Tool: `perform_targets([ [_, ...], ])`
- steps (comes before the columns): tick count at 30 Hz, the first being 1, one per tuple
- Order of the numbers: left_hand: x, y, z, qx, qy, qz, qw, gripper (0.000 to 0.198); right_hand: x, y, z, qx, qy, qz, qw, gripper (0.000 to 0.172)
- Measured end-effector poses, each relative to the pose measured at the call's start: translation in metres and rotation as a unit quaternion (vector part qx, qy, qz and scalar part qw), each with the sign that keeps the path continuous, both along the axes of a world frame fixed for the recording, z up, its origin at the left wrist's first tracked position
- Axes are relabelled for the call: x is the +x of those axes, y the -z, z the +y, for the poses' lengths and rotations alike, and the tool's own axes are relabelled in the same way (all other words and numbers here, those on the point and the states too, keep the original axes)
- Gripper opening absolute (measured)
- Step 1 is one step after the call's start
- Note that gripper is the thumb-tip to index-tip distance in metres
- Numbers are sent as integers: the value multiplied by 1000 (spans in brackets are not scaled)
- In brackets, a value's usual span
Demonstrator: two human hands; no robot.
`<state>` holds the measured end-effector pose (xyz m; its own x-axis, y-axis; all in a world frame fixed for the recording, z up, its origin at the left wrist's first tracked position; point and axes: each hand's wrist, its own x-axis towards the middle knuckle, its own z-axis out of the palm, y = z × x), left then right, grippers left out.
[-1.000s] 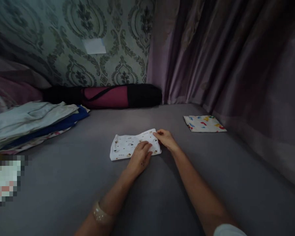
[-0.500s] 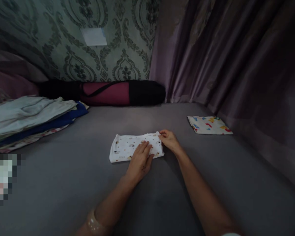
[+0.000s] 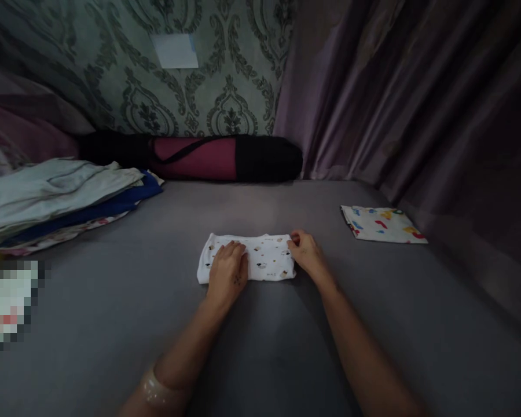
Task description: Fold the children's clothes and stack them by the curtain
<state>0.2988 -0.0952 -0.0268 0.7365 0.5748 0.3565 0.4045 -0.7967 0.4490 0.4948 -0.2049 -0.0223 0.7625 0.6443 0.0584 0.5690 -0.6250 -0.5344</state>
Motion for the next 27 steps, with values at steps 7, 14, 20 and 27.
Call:
perform_targets([
  [7,-6,-8,19,-21,-7,-4,1000,30,13,8,0,2,10,54,998,28],
  [14,-36,-16,70,-75,-182,11,980,37,12,2,-11,7,85,143,986,35],
  [20,-47,-15,84,-201,-197,110,953,38,-23,-12,-17,-41,115,85,989,48],
  [27,-37,-18,68,-192,-190,164,949,39,-66,-15,-3,-137,173,-38,975,51],
])
